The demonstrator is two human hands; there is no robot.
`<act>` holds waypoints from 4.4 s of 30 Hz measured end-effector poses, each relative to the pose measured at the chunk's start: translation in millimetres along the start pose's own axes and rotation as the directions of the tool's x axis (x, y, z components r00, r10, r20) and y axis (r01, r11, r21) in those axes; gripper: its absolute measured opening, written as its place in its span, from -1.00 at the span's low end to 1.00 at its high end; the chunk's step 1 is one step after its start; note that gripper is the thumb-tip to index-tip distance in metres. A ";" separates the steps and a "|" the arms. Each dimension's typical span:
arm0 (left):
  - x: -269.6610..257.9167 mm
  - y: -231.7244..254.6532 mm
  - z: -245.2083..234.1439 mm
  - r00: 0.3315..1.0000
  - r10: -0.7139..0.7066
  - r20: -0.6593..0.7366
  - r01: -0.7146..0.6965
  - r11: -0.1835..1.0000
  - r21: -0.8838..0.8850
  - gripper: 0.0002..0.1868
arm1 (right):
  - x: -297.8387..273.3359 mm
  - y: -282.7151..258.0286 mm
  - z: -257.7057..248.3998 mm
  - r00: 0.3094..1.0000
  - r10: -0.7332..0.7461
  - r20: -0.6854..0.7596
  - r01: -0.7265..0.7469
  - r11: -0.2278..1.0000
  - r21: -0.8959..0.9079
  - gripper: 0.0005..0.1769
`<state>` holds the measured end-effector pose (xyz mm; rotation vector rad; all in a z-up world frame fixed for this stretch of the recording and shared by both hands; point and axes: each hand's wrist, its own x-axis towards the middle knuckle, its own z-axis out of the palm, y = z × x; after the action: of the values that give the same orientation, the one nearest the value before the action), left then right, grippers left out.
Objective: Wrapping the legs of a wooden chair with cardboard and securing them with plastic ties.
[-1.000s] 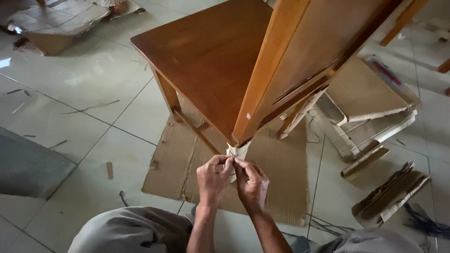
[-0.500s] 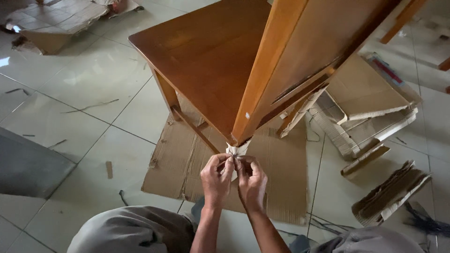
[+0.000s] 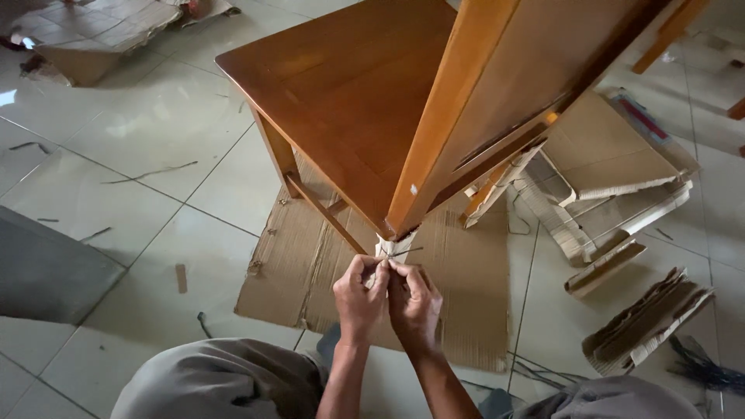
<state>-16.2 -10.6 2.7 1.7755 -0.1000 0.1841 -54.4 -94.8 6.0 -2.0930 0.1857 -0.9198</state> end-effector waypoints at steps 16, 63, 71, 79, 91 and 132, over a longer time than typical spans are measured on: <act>-0.6 -20.2 2.4 0.966 -0.143 0.217 0.237 0.825 -0.514 -0.82 | 3.6 14.3 -2.6 0.982 0.076 0.171 -0.105 0.981 0.163 -0.82; 18.4 -42.8 40.2 0.986 -0.166 0.020 0.154 0.858 -0.489 -0.85 | -17.2 31.7 -12.8 0.963 0.166 0.213 -0.142 0.982 -0.121 -0.76; 20.0 -44.0 34.7 0.993 -0.098 0.064 0.117 0.813 -0.570 -0.86 | -38.7 48.1 -3.8 0.974 0.154 0.168 -0.132 0.982 -0.134 -0.82; 1.2 -61.3 35.6 0.996 -0.018 0.086 0.056 0.881 -0.470 -0.80 | -50.4 61.6 -6.8 0.930 0.296 0.217 -0.284 0.955 -0.085 -0.77; -31.5 -106.7 59.6 0.973 -0.227 0.048 0.228 0.900 -0.371 -0.90 | -67.3 95.7 -9.3 0.925 0.356 0.135 -0.353 0.935 -0.043 -0.84; -232.9 -203.8 218.8 0.461 -0.507 0.728 0.052 0.835 0.548 -0.71 | -261.4 302.9 -179.4 0.145 0.914 -0.379 -0.984 0.091 -0.156 -0.53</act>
<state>-195.7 -188.9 -279.5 2.1701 -0.5058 -1.0731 -309.2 -294.3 -289.9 -1.5496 1.7899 -0.1644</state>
